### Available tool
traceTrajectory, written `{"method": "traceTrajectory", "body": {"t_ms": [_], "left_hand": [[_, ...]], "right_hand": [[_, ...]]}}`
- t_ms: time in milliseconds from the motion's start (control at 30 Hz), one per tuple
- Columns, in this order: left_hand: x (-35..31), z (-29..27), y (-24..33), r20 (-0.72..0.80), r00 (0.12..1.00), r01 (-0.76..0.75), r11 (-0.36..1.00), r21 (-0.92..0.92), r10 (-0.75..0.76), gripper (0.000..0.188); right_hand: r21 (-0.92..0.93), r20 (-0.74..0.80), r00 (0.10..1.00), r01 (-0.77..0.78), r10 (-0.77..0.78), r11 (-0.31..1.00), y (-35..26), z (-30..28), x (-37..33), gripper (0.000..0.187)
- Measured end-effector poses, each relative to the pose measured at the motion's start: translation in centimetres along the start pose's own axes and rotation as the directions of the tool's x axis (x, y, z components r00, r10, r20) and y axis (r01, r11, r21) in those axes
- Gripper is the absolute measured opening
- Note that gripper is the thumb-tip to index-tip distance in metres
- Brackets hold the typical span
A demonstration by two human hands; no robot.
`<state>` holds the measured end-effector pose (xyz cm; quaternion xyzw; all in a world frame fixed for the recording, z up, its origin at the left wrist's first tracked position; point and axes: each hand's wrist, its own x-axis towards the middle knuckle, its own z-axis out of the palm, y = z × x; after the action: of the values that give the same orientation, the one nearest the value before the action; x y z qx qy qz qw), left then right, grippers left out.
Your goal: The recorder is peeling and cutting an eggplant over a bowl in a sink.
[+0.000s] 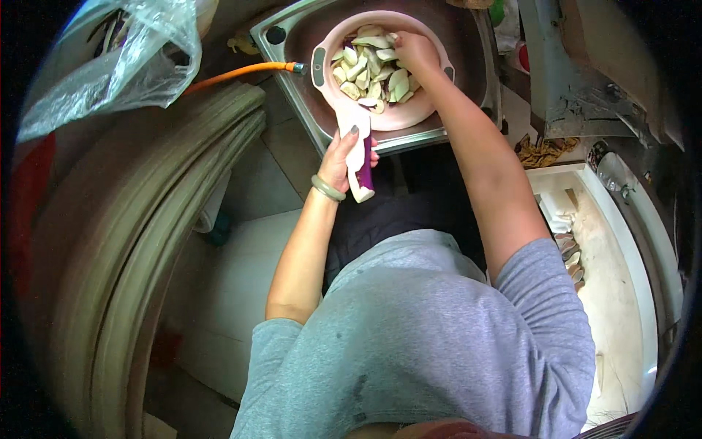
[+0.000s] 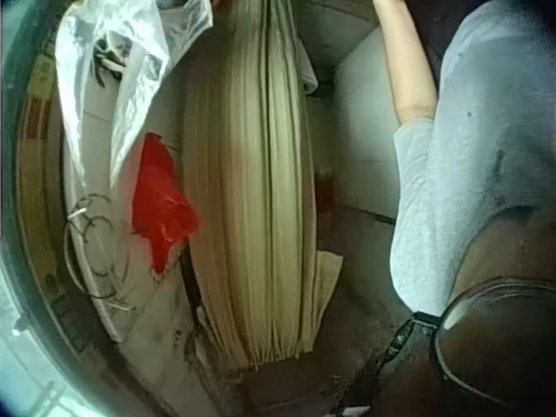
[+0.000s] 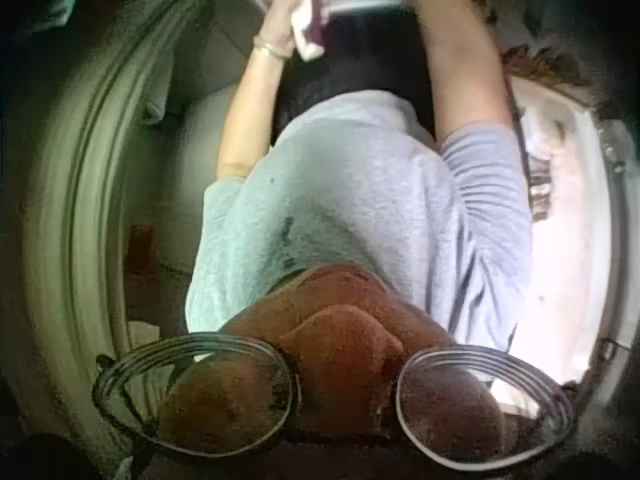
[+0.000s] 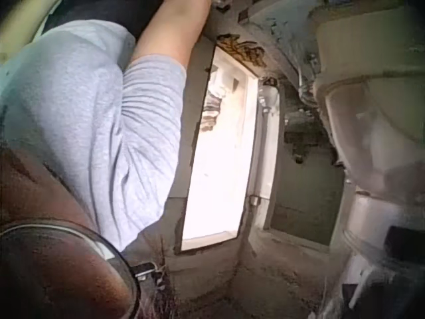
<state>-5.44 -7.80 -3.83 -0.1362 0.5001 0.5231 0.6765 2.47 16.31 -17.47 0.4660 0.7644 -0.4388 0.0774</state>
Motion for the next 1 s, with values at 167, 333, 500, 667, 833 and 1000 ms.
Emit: {"method": "traceTrajectory", "body": {"t_ms": [167, 333, 500, 667, 833, 1000], "left_hand": [[-2.0, -0.3, 0.5, -0.036, 0.997, -0.07, 0.994, -0.082, 0.067, 0.034], [-3.1, 1.6, 1.3, 0.053, 0.988, -0.143, 0.987, -0.066, 0.147, 0.035], [-5.2, 3.9, 2.3, 0.033, 0.964, -0.259, 0.962, -0.089, 0.263, 0.037], [-6.5, 4.9, 3.2, 0.052, 0.948, -0.31, 0.948, -0.069, 0.313, 0.042], [-8.1, 6.4, 5.4, 0.069, 0.933, -0.345, 0.934, -0.091, 0.352, 0.046], [-6.8, 5.8, 5.4, 0.16, 0.88, -0.46, 0.887, 0.049, 0.448, 0.051]], "right_hand": [[0.861, 0.453, 0.884, -0.4, -0.116, 0.314, -5.3, -6.6, -7.7, 0.023], [0.937, 0.338, 0.908, -0.302, -0.248, 0.173, -10.9, -12.0, -13.3, 0.021], [0.889, -0.197, 0.909, 0.323, -0.366, 0.324, -21.7, -16.8, -17.1, 0.027], [0.207, -0.507, 0.564, 0.814, -0.652, 0.542, -32.6, -17.8, -13.2, 0.023], [0.128, -0.527, 0.557, 0.799, -0.642, 0.588, -31.2, -17.6, -12.0, 0.023], [0.402, -0.116, 0.927, 0.373, -0.358, 0.836, -18.9, -17.5, -15.7, 0.022]]}}
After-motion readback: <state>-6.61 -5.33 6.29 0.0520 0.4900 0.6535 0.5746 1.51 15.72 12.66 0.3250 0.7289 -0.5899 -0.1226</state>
